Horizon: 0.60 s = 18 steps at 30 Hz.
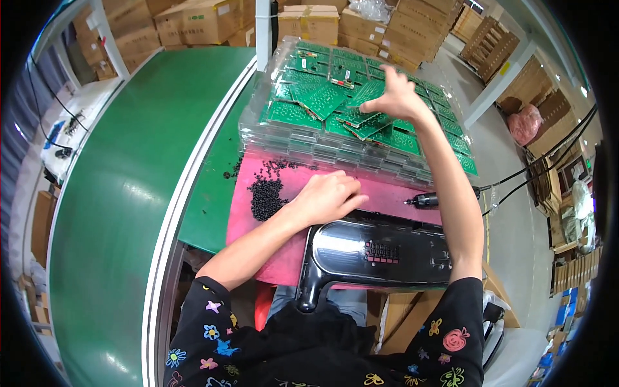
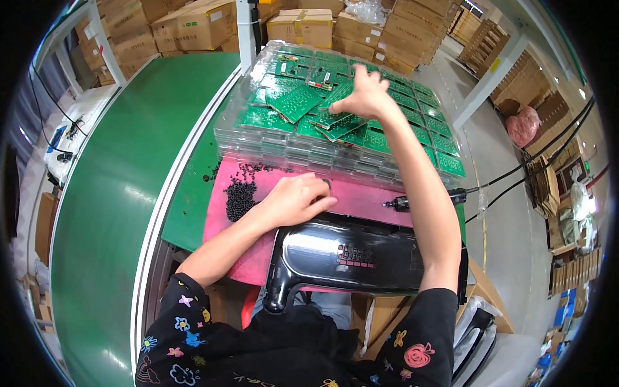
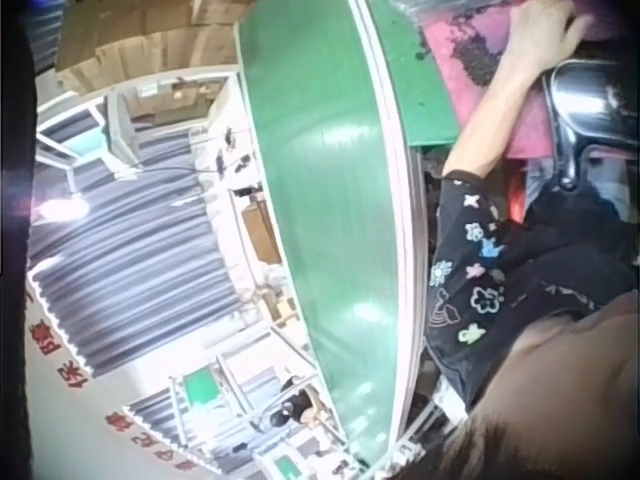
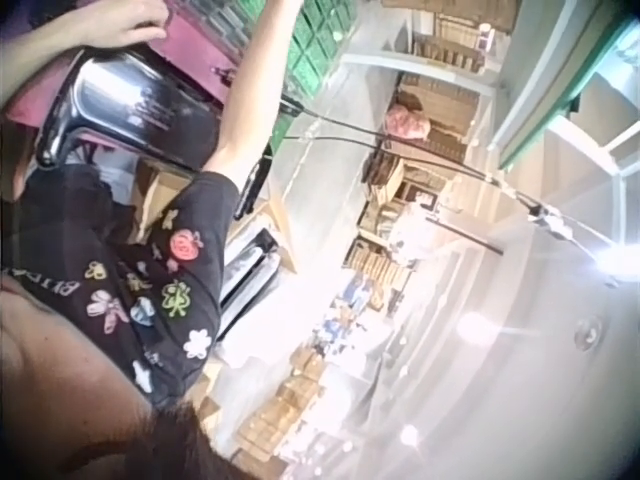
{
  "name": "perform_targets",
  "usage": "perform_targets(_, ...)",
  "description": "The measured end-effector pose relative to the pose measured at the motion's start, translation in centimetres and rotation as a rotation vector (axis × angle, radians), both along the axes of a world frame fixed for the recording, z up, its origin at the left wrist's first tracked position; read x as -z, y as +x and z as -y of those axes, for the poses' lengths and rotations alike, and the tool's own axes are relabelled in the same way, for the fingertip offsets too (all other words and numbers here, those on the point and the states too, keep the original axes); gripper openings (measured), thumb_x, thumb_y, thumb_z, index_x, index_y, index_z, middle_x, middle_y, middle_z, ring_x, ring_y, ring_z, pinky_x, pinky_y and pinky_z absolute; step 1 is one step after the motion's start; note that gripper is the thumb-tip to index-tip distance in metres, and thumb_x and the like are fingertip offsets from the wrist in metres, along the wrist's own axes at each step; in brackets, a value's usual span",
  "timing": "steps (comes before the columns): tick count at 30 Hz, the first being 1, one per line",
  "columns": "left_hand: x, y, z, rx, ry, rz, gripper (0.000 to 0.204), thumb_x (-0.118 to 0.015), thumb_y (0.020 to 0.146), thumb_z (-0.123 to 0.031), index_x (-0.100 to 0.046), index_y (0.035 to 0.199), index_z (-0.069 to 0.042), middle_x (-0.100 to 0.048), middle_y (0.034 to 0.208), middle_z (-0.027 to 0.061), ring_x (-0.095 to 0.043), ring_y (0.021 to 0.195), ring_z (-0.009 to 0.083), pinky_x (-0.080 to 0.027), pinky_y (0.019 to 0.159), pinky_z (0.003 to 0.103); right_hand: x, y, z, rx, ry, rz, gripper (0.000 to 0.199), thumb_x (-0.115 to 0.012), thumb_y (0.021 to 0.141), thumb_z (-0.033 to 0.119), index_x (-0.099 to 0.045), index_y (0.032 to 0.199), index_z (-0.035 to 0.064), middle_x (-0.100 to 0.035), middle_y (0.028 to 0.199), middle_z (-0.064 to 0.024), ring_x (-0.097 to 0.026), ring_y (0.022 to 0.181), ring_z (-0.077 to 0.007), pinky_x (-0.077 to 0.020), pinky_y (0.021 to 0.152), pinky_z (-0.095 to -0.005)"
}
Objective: Assembling electronic circuit boards into black plastic housings using an electric screwdriver and screws.
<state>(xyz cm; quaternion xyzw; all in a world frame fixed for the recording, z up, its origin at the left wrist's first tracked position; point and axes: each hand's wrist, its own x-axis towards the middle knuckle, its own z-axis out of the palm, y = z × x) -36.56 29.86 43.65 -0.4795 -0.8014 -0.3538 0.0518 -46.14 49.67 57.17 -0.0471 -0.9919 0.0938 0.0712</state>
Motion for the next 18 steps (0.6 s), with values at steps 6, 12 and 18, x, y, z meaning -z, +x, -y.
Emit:
perform_targets(6,0.0,-0.5,0.8,0.107,0.566,0.609,0.054,-0.034,0.106,-0.047,-0.059,0.123,-0.001,-0.066,0.11,0.013,-0.061,0.1,0.0257,-0.05,0.084,0.038,-1.0,10.5,1.4,-0.44,-0.262,-0.476,0.109,-0.089,0.063,0.032,-0.03,0.15,0.0043,-0.041,0.142,-0.0205,-0.043,0.129,-0.0348,-0.037,0.11,-0.045)
perform_targets(12,-2.2,1.6,1.0,0.886,0.593,1.068,0.085,-0.043,0.097,-0.066,-0.04,0.146,0.005,-0.047,0.148,0.0215,-0.046,0.136,0.0305,-0.038,0.111,0.043,4.2,18.1,0.4,-0.711,-0.454,-0.65,0.116,-0.095,0.056,0.027,-0.029,0.148,0.0009,-0.038,0.144,-0.0209,-0.039,0.134,-0.037,-0.0396,0.107,-0.0442)
perform_targets(18,-1.7,2.8,0.8,0.915,0.454,1.099,0.07,-0.066,0.094,-0.041,-0.048,0.139,0.009,-0.058,0.135,0.0231,-0.055,0.127,0.0298,-0.044,0.106,0.041,7.8,21.0,-1.1,-0.689,-0.412,-0.791,0.114,-0.096,0.058,0.035,-0.032,0.146,0.0032,-0.038,0.144,-0.0211,-0.041,0.134,-0.0369,-0.0392,0.107,-0.0464)
